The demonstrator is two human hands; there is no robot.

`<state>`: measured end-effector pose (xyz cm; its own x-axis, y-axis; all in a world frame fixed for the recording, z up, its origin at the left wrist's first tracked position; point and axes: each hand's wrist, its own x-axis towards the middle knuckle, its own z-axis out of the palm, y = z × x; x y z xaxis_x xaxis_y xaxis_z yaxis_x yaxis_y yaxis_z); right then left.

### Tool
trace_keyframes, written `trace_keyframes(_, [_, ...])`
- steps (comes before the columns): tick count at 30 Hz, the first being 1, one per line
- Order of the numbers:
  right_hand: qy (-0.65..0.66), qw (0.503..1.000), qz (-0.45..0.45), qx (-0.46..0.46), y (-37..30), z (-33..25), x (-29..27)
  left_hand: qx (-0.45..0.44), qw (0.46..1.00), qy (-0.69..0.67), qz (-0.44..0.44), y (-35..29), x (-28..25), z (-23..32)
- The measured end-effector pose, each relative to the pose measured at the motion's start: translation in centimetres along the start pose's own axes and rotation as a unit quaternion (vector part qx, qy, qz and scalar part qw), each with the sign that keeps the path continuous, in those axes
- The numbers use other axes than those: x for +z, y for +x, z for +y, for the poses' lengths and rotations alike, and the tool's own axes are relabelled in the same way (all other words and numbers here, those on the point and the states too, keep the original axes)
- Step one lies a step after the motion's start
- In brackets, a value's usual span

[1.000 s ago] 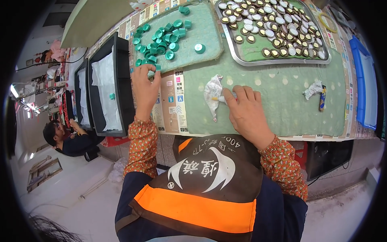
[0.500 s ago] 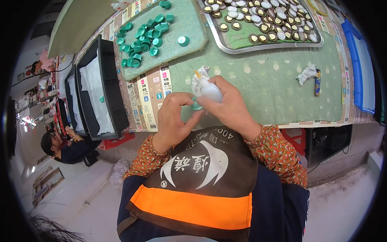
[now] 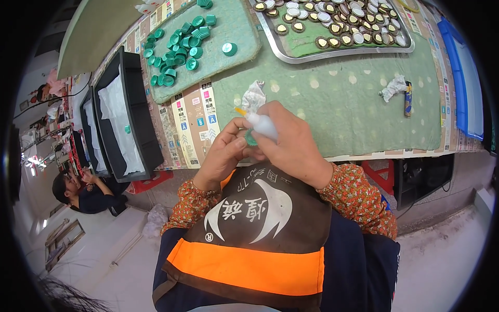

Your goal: The person assembles small plastic toy caps or components by hand, applying glue from a glue bottle to join the pieces.

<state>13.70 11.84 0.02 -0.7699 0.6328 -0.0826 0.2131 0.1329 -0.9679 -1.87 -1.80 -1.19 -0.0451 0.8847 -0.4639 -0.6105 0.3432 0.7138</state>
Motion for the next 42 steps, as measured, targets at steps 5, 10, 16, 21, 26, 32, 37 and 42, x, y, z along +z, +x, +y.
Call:
trace_keyframes(5, [0.046, 0.999, 0.003, -0.019, -0.3, 0.0, -1.0, 0.001, 0.995, -0.097, 0.022, 0.0, -0.8, -0.1])
trace_keyframes(10, [-0.008, 0.994, -0.029, -0.110, -1.1, -0.1, -2.9, -0.005, 0.993, -0.107, 0.039, -0.4, -1.0, 0.3])
trace_keyframes(16, [-0.036, 0.988, -0.061, -0.139, -1.9, -0.5, -3.1, -0.009, 0.993, -0.110, 0.036, -0.4, -1.2, 0.3])
trace_keyframes(21, [-0.060, 0.981, -0.043, -0.178, -1.9, -0.5, -2.5, -0.009, 0.994, -0.101, 0.038, -0.5, -1.1, 0.3])
trace_keyframes(26, [-0.082, 0.979, -0.048, -0.183, -2.0, -0.5, -2.2, -0.013, 0.996, -0.079, 0.038, -0.6, -0.9, 0.5])
trace_keyframes(32, [-0.083, 0.978, -0.045, -0.187, -2.0, -0.5, -2.0, -0.013, 0.996, -0.082, 0.029, -0.7, -0.8, 0.4])
trace_keyframes(37, [-0.089, 0.976, -0.041, -0.195, -2.0, -0.5, -1.9, -0.017, 0.996, -0.088, 0.030, -0.6, -0.8, 0.2])
trace_keyframes(42, [-0.074, 0.981, -0.047, -0.171, -1.9, -0.3, -2.1, -0.038, 0.987, -0.149, 0.036, -0.7, -1.1, -0.3])
